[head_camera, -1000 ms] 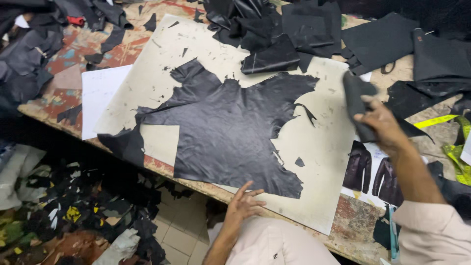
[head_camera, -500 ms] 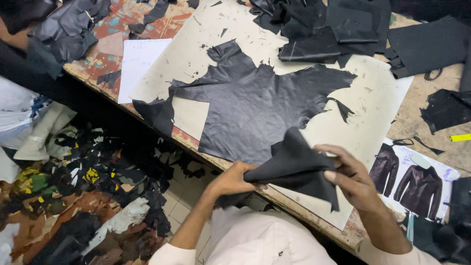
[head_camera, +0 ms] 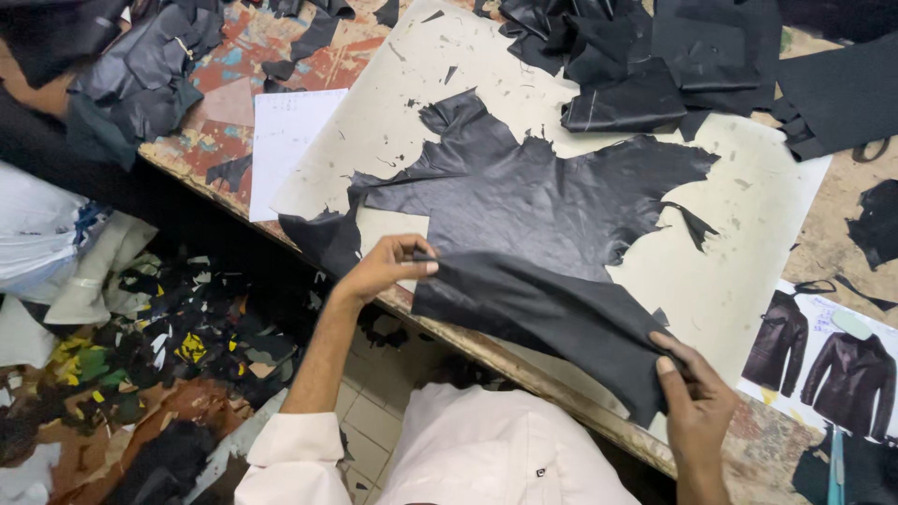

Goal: The person lays a large piece of black leather on a work table, smooths it, and uses a rotary cutter to cut along marked lines. They remove cut pieces and continue cutting additional sections, stacking the finished pieces on the table.

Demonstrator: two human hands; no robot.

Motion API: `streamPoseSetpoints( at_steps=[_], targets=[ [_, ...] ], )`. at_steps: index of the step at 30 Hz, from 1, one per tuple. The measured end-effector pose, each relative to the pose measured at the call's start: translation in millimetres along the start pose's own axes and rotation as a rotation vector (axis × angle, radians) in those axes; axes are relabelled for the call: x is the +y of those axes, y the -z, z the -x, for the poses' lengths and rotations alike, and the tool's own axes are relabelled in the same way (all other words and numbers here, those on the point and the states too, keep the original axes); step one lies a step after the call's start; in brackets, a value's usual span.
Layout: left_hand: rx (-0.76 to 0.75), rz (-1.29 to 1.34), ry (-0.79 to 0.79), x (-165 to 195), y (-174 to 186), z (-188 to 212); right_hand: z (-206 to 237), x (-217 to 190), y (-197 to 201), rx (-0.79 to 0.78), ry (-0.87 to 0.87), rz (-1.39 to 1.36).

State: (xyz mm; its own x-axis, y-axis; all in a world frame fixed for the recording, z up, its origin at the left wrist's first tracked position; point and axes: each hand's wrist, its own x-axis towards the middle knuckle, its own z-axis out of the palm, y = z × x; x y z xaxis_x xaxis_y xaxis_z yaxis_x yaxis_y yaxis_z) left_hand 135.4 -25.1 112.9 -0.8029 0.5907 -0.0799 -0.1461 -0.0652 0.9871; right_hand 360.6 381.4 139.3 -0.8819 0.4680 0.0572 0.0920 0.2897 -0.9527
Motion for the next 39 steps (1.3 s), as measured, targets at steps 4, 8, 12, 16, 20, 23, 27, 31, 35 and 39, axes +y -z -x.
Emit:
streamPoseSetpoints(
  at_steps=[4, 8, 12, 16, 20, 23, 27, 31, 35, 39],
  targets=[
    [0.351, 0.107, -0.097, 1.0, 50.5, -78.4, 27.6, -17.3, -75.2, -0.021, -0.020, 0.201],
    [0.286, -0.240, -0.426, -10.4, 80.9, -171.8, 31.3, -33.1, -130.2, -0.536, -0.077, 0.596],
    [0.248, -0.440, -0.389, -26.7, 98.2, -211.1, 32.7, -35.9, -156.3, -0.501, 0.168, 0.645],
    [0.280, -0.604, -0.329, -39.5, 110.2, -216.3, 23.0, -15.1, -187.3, -0.213, 0.311, 0.833],
    [0.169, -0.657, -0.464, -44.6, 123.5, -214.3, 28.1, 11.2, -190.5, 0.034, 0.196, 0.947],
    [0.060, -0.349, -0.361, -38.8, 129.1, -206.9, 37.4, 23.9, -173.5, 0.011, -0.088, 0.960],
    [0.094, -0.355, -0.338, -25.7, 119.8, -192.6, 49.7, 30.1, -148.2, -0.014, -0.227, 0.642],
    [0.153, -0.808, -0.693, -17.1, 98.2, -206.4, 32.8, 36.2, -128.5, 0.013, -0.266, 0.535],
    [0.238, -1.050, -0.674, -15.7, 84.8, -249.3, 4.7, 46.1, -131.0, 0.174, 0.064, 0.578],
    [0.332, -1.380, -0.886, -28.1, 62.6, -263.3, -8.2, 56.1, -136.7, 0.215, -0.186, 0.757]
  ],
)
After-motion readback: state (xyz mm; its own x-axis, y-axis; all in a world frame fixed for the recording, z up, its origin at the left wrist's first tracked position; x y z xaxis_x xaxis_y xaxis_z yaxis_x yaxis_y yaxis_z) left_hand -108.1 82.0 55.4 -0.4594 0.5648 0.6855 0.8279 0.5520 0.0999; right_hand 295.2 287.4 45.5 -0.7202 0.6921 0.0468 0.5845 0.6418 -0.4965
